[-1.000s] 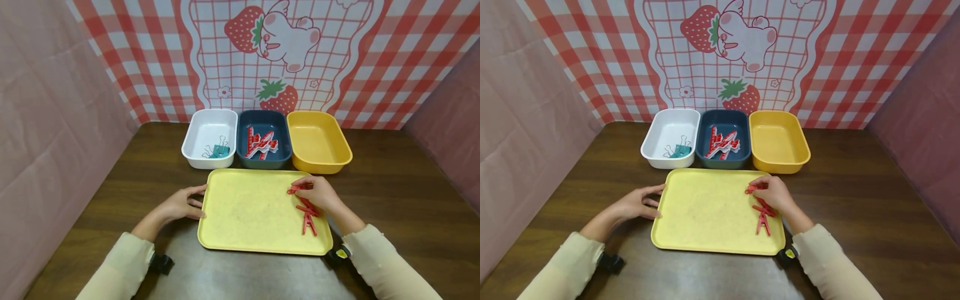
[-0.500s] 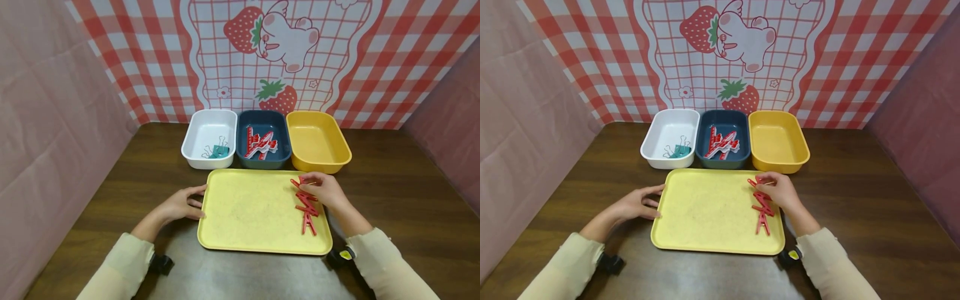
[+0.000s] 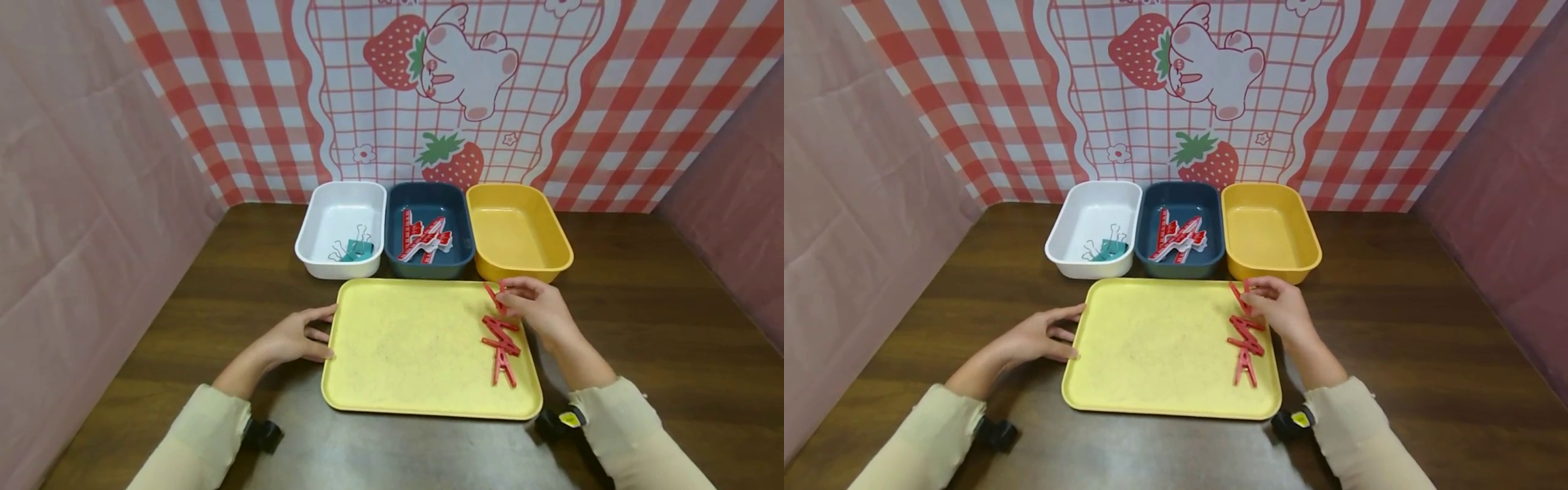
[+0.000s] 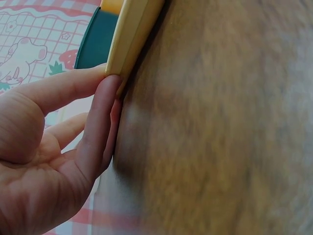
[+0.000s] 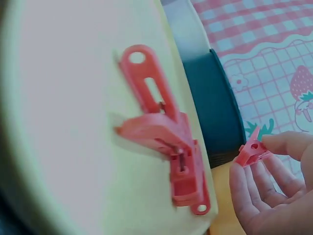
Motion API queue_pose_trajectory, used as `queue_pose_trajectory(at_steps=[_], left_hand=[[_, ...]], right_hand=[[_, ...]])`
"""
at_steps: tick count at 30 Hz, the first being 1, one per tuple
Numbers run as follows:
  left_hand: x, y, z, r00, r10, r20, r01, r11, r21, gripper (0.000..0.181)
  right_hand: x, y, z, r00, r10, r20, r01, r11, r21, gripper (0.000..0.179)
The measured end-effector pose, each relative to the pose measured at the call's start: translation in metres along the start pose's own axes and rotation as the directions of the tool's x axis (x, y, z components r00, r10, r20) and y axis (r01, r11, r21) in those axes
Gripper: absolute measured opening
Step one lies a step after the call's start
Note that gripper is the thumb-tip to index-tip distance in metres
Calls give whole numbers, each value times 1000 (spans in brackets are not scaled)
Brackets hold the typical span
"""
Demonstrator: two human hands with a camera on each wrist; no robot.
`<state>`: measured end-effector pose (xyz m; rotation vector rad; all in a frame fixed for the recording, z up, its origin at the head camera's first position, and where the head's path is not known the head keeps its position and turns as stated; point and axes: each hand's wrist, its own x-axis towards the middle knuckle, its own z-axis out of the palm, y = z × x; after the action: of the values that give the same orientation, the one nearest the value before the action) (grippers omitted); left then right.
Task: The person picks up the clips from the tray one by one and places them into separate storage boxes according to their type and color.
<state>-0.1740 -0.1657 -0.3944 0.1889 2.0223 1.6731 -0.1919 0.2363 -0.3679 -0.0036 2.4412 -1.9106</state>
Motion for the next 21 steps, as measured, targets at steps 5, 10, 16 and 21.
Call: queue_pose_trajectory(at_steps=[5,10,16,21], left_hand=[[0,-1,0,1000,-2,0,2,1000,1,82],[0,-1,0,1000,4,3,-4,1000,-3,83],[1,-1,0,1000,-3,5,3,1000,-8,83],[1,0,-1,1000,-7,7,7,1000,-14,83]], right_hand=[[3,-6,-4,1000,-2,-20,3,999,49,43],[9,-11,-10,997,-13,-73,17,998,59,39],[18,-19,-15,991,0,-134,12,996,83,26],[26,-25,-16,980,22,-200,-5,996,87,43]])
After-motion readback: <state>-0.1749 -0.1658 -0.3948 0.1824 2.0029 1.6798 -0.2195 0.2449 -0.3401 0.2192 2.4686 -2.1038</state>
